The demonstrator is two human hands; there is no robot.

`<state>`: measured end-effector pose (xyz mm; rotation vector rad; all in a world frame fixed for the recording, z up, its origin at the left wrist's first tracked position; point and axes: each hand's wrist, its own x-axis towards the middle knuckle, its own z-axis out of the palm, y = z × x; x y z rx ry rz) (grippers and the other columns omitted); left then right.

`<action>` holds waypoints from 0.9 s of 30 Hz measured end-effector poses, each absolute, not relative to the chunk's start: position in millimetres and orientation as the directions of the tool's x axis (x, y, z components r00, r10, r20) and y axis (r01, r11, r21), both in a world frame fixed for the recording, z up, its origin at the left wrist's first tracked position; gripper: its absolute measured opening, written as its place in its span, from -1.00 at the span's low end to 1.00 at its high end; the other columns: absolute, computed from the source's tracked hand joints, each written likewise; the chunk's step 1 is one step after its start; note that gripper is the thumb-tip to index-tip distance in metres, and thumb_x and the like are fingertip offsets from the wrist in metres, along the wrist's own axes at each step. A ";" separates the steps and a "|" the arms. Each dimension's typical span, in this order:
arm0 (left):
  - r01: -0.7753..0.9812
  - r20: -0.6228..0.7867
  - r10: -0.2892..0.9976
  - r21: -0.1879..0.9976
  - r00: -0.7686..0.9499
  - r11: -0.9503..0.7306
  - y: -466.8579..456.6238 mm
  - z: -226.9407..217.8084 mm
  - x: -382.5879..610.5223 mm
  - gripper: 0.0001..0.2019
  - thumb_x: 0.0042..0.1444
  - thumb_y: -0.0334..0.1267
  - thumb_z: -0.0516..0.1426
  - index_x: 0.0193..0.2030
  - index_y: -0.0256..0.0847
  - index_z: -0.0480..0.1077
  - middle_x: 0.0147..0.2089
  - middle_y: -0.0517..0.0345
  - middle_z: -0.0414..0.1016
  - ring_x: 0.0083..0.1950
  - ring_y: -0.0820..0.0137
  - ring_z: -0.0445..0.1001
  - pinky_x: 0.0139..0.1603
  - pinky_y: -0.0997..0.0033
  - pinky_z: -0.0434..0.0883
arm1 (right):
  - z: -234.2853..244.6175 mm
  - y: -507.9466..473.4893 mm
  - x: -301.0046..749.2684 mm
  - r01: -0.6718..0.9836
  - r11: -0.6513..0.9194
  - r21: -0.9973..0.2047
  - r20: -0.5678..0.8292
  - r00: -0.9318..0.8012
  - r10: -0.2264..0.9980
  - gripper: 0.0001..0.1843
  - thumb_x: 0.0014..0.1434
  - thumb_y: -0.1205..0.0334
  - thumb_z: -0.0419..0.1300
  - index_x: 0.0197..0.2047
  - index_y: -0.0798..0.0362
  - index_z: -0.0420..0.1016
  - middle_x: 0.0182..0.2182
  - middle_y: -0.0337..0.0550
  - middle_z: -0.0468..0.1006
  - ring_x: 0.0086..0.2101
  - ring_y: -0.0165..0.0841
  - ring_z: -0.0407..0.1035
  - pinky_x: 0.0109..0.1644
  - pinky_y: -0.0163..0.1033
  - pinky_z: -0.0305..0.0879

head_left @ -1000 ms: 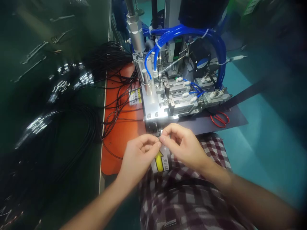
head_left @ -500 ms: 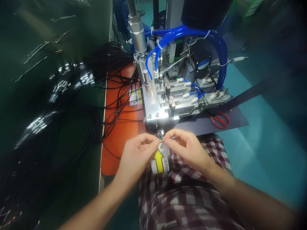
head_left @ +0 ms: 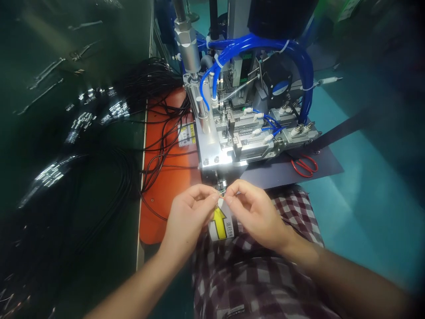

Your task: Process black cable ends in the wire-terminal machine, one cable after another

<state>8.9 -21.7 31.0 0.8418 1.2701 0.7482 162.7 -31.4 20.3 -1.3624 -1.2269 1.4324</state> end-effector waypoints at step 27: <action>-0.047 -0.514 0.842 0.849 0.163 0.527 -19.1 24.8 7.4 -0.85 0.13 -0.20 0.18 -0.34 -0.23 0.38 -0.70 0.41 0.10 -0.66 0.63 0.00 -0.65 0.64 0.01 | 9.3 -28.1 156.2 0.111 -0.165 -0.980 -0.178 -0.117 0.977 -0.87 0.20 0.24 0.12 -0.38 0.06 0.32 -0.55 -0.33 0.28 -0.57 -0.49 0.12 -0.51 -0.34 0.08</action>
